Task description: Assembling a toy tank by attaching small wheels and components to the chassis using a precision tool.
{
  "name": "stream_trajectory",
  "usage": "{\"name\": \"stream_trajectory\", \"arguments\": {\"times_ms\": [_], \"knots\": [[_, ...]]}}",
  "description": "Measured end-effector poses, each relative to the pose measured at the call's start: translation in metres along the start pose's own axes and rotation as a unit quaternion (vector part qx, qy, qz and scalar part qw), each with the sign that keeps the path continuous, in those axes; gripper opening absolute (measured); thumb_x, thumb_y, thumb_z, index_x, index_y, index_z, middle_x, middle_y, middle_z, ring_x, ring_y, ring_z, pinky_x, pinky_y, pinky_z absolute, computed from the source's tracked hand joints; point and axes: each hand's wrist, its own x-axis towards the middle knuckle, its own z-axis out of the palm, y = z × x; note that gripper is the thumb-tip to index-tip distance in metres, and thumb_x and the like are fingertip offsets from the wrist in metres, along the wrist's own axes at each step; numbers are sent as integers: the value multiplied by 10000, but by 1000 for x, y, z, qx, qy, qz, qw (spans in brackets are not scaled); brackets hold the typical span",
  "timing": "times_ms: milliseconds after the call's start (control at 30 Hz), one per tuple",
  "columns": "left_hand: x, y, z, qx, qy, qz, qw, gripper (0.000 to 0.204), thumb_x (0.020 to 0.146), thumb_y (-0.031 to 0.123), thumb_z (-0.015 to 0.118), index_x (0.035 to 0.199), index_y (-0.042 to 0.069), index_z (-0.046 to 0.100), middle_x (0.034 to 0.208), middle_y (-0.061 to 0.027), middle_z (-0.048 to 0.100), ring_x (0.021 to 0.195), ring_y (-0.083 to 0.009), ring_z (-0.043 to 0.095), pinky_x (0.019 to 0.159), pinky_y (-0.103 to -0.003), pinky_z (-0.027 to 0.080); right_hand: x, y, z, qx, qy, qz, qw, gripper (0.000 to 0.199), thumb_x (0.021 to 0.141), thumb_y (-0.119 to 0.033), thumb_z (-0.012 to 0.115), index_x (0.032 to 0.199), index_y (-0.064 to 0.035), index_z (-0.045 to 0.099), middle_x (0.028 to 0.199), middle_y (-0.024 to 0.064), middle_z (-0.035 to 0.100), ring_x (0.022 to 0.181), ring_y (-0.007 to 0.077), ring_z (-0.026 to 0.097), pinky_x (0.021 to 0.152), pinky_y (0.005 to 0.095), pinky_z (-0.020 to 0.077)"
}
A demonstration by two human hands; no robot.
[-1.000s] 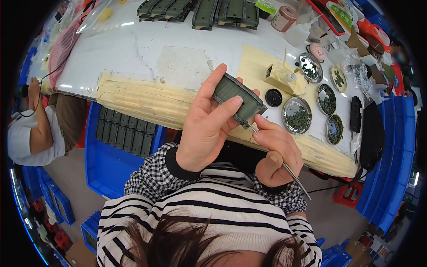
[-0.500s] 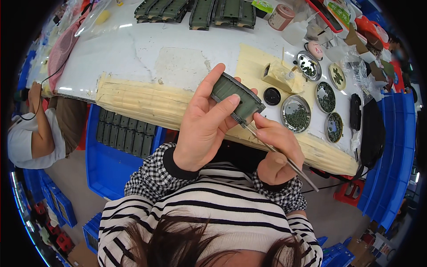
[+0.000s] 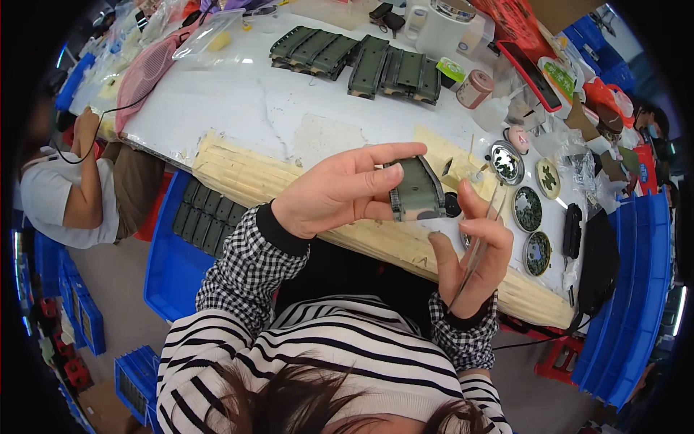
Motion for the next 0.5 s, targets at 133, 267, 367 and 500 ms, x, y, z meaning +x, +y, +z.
{"name": "stream_trajectory", "arguments": {"times_ms": [133, 267, 367, 500], "knots": [[-4, -6, 1, 32, -43, -49, 997, 614, 1016, 367, 433, 1482, 9, 254, 1224, -153, 571, 1064, -206, 622, 864, -343, 551, 18, 0, 2, 26, -42, 9, 999, 307, 751, 18, 769, 1017, -16, 619, 1036, 166, 698, 963, 281, 685, 822, 325, 531], [-9, -2, 12, 146, -21, -105, 983, 673, 1018, 546, 203, 1438, 40, 342, 816, -196, 666, 693, -235, 701, 652, -279, 568, 22, -9, 3, 34, -6, 80, 996, 316, 723, 15, 786, 1006, 6, 645, 943, 112, 705, 848, 183, 684, 767, 273, 528], [-7, 6, 16, 198, 4, -150, 969, 762, 991, 607, 160, 1366, -19, 380, 712, -201, 657, 591, -247, 681, 587, -285, 562, 23, -10, 4, 42, -13, 105, 993, 309, 734, 16, 780, 1013, 15, 645, 915, 93, 698, 803, 151, 664, 744, 264, 527], [-8, 4, 15, 221, 20, -161, 962, 871, 957, 681, 170, 1199, -97, 478, 667, -204, 659, 552, -235, 671, 552, -265, 541, 21, -12, 6, 68, -19, 143, 987, 321, 749, 60, 755, 1039, 21, 623, 962, 88, 688, 830, 113, 615, 767, 239, 496]]}}
